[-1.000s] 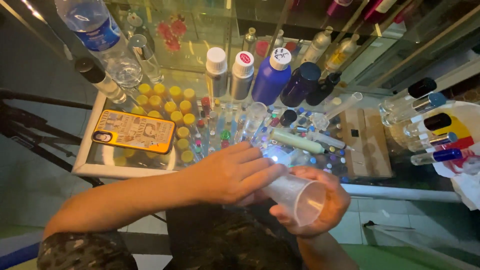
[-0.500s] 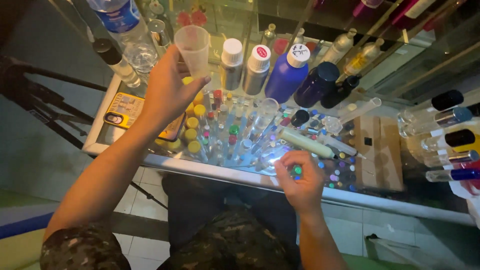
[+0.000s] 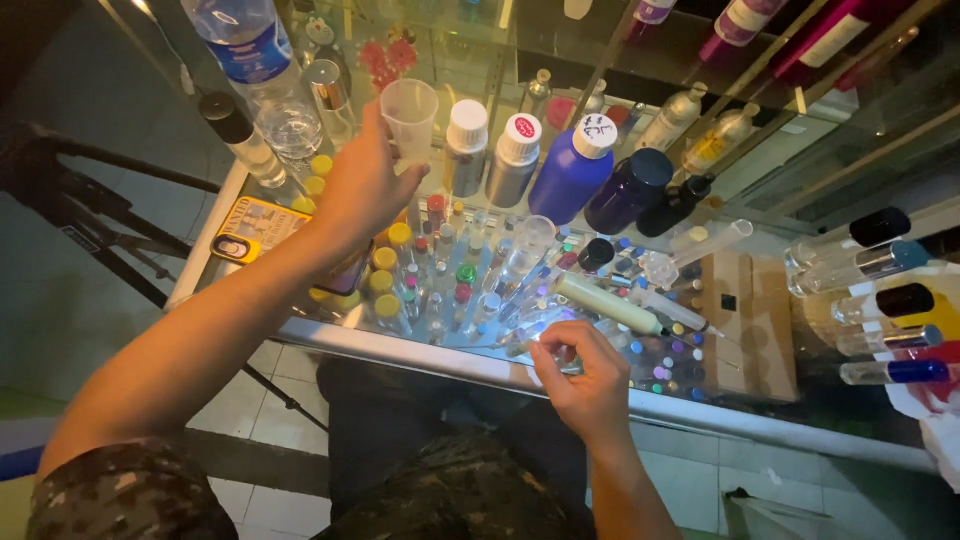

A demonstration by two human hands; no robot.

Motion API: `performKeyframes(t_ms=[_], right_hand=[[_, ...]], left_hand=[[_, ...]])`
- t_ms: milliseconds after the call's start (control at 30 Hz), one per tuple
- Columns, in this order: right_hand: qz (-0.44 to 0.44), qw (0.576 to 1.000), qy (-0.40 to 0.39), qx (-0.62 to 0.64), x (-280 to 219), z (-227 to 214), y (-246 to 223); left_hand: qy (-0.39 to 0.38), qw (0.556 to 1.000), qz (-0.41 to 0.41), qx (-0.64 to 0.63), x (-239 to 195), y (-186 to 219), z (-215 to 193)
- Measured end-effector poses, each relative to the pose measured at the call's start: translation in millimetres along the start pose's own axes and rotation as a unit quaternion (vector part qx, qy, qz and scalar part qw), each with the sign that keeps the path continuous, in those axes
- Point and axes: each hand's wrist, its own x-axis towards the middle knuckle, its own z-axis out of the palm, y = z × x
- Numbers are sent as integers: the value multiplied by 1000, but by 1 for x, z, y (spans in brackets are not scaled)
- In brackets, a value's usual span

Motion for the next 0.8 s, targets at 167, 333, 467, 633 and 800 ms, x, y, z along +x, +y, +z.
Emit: performKeyframes(t_ms=[167,333,467,633,800], right_hand=[[-16,999,-32,-32,-2,-2,0],[7,998,-44,-40,-4,-3,2],[5,998,-42,-41,-2,-3,2],[10,998,-34,-47,-3,-3,5],[16,998,-48,-46,0,-1,3]], left_hand=[[5,1000,7,21,13,-17,9],[13,1000,11,-24,18,-22,10],[4,1000,19,-7,2,-16,2],[69,983,163,47,-57,2,-11],[-61,975,212,-15,-114,25,31]])
